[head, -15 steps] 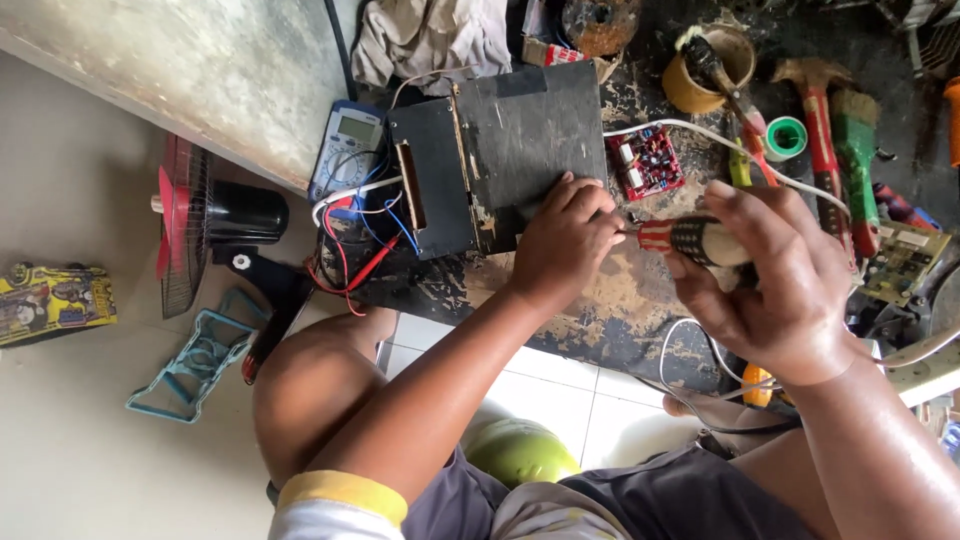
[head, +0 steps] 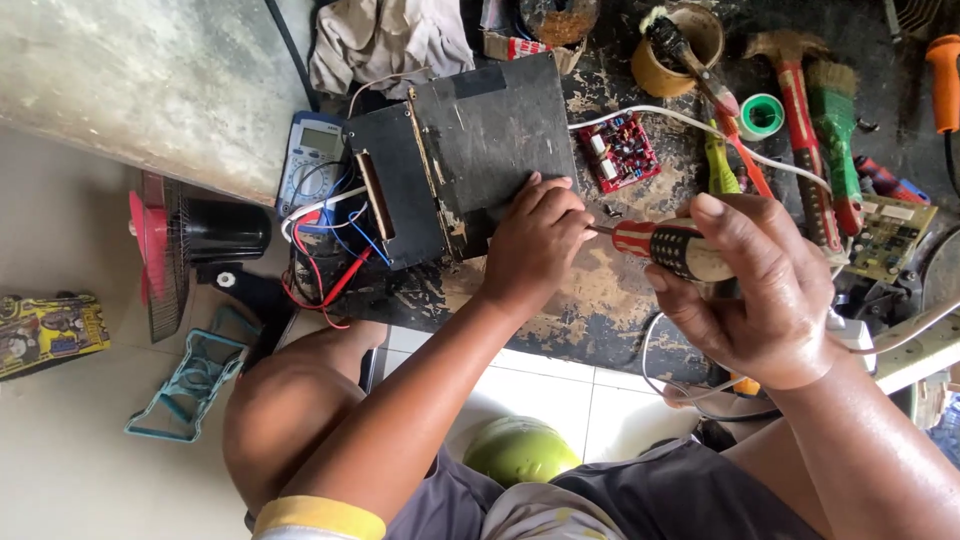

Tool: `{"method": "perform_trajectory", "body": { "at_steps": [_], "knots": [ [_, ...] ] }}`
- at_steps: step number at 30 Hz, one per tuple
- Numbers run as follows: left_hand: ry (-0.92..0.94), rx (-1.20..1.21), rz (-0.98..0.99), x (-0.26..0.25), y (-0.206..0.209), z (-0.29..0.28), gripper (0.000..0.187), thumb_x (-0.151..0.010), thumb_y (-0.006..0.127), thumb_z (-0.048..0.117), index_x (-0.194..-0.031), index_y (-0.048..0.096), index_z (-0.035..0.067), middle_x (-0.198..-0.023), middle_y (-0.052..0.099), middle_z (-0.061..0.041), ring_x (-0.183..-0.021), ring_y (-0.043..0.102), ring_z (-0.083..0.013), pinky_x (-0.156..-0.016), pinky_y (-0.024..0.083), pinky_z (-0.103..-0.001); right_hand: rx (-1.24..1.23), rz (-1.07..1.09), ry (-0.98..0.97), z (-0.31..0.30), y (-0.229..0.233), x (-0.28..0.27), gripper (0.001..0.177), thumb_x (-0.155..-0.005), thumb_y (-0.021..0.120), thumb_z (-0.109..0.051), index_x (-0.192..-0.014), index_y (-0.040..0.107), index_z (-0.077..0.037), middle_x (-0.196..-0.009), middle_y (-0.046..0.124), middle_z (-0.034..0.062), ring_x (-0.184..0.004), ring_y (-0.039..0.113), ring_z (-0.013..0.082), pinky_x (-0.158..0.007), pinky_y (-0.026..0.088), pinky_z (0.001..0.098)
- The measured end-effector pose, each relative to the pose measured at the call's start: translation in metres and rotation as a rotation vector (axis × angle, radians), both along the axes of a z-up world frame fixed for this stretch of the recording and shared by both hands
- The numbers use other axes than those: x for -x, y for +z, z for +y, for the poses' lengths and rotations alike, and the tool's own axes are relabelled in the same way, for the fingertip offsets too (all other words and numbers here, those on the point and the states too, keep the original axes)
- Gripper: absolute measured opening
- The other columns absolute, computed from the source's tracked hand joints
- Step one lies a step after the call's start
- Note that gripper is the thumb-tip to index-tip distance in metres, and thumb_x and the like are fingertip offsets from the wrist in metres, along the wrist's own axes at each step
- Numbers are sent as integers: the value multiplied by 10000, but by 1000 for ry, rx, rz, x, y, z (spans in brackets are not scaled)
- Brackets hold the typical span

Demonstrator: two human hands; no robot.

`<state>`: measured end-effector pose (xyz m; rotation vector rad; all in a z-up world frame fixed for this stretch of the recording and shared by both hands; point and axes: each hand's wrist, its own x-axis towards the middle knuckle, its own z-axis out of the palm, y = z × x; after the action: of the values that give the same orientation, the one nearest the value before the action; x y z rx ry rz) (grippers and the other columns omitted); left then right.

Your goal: The person wipes a black electronic device with a cloth, then uses a screwdriver to tighten screws on a circuit board and the device casing. They also handle a white USB power adapter, connecting it to the device.

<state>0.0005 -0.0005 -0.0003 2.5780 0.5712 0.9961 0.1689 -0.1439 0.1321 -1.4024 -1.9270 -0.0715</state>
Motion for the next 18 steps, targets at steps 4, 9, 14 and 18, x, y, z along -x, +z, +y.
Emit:
{"method": "perform_trajectory", "body": {
  "at_steps": [4,9,14,18],
  "knots": [
    [7,-12,12,-1,0,-1,63,-930,728,58,-983,741,27,-1045,677,-112,-1187,611,-384,-1192,413,-527,-22,10,9,1,-2,-1,574,-1037,716,-134,-1475,435,109,-1171,618,345,-999,640,442,-863,545,480],
    [-2,28,12,-1,-1,-2,77,-975,655,58,-1001,712,12,-1062,654,-125,-1210,590,-397,-1210,389,-540,-97,-69,-40,4,-3,-2,592,-1024,798,-191,-1411,490,135,-1132,665,336,-935,667,434,-797,537,473],
    [-8,58,18,0,3,-3,103,-986,596,28,-984,695,-1,-1050,660,-141,-1211,590,-407,-1213,381,-540,-143,-153,-115,4,-6,-4,666,-995,883,-319,-1348,555,140,-998,669,298,-749,600,376,-671,477,476],
    [-10,55,44,1,0,-2,81,-934,703,17,-1011,684,-1,-1078,640,-158,-1233,586,-398,-1244,361,-535,-143,-185,-139,1,-13,-9,715,-983,911,-381,-1357,565,120,-995,662,293,-763,615,398,-681,475,492]
  ]
}}
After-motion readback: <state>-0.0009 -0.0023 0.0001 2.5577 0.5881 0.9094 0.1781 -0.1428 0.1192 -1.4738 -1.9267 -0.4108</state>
